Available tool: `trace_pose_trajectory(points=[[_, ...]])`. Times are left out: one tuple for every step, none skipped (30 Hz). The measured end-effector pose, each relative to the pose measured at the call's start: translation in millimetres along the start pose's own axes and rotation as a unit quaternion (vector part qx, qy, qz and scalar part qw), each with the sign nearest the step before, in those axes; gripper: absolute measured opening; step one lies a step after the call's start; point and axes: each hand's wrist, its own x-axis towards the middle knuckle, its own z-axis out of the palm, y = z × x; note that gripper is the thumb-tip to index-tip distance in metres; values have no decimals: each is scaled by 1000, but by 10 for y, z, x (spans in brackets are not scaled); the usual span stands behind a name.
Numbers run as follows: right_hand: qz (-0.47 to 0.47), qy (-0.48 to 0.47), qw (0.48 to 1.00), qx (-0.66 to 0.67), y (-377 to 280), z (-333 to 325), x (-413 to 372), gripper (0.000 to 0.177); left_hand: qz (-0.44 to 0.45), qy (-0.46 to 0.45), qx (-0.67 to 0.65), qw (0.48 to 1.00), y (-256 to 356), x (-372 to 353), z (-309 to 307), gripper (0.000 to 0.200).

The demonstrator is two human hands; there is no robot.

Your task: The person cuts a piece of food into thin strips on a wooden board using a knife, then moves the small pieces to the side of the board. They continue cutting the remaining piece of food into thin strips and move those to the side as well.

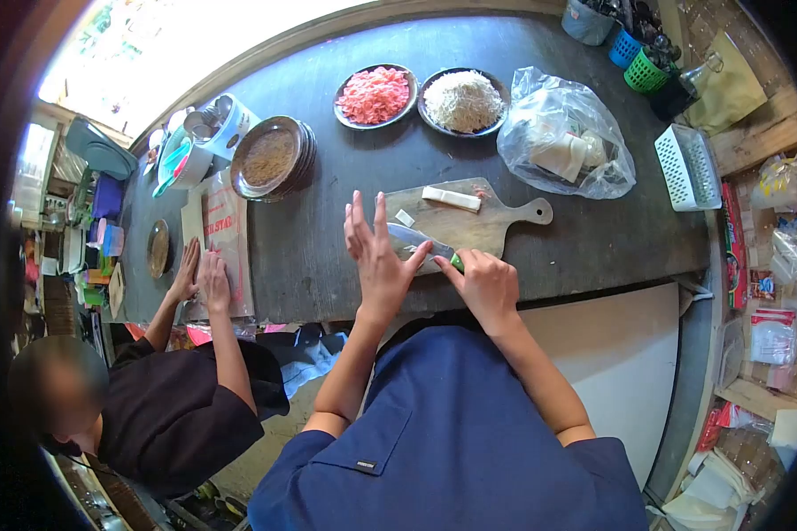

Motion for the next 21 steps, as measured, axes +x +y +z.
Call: trace_pose_trajectory(points=[[-3, 2, 1000, -3, 9, -6, 8, 41, 0, 4, -2, 1000, -38, 51, 100, 110], [-8, 4, 1000, -14, 14, -12, 5, 39, -6, 6, -15, 1000, -73, 94, 200, 111], [-12, 5, 1000, -25, 15, -15, -14, 38, -14, 6, -27, 1000, -87, 128, 251, 111], [-13, 3, 1000, -25, 22, -15, -26, 38, -16, 5, -28, 999, -112, 163, 296, 111], [-11, -2, 1000, -26, 33, -17, -41, 39, -14, 7, -27, 1000, -141, 189, 338, 110], [-9, -6, 1000, -28, 47, -23, -60, 39, -11, 8, -28, 1000, -150, 191, 358, 110], [-9, -7, 1000, -29, 65, -26, -66, 39, -12, 7, -29, 999, -86, 201, 264, 110], [-7, -10, 1000, -25, 76, -24, -74, 39, 2, -17, -32, 999, -23, 185, 139, 109], [-7, -12, 1000, -20, 74, -28, -68, 39, 15, -41, -34, 998, 22, 179, 55, 108], [-9, -12, 1000, -19, 65, -39, -50, 39, 14, -40, -33, 999, 25, 163, 75, 108], [-15, -9, 1000, -22, 45, -57, -28, 39, 10, -40, -14, 999, 22, 134, 122, 107], [-22, -8, 999, -25, 21, -61, -16, 39, 5, -40, 5, 999, -5, 99, 157, 107], [-25, -11, 999, -22, 6, -43, -14, 39, 1, -38, 8, 999, -64, 96, 199, 107], [-29, -12, 999, -26, 0, -23, -5, 38, -3, -18, -5, 1000, -125, 137, 262, 102], [-32, -13, 999, -32, 3, -17, -2, 38, -6, 2, -21, 1000, -127, 175, 272, 98], [-31, -13, 999, -35, 4, -27, -3, 38, -6, 1, -23, 1000, -134, 181, 261, 98], [-25, -8, 999, -33, 1, -39, 3, 39, -16, 18, -32, 999, -161, 197, 234, 90], [-20, -3, 999, -31, 4, -55, 8, 40, -27, 34, -40, 998, -164, 220, 186, 83], [-20, -5, 999, -33, 14, -82, 8, 40, -29, 34, -42, 998, -152, 215, 139, 83], [4, -20, 1000, -22, 21, -108, 8, 43, -29, 38, -56, 997, -140, 187, 77, 77], [28, -36, 999, -10, 28, -117, 6, 47, -29, 41, -68, 996, -129, 158, 15, 70]])
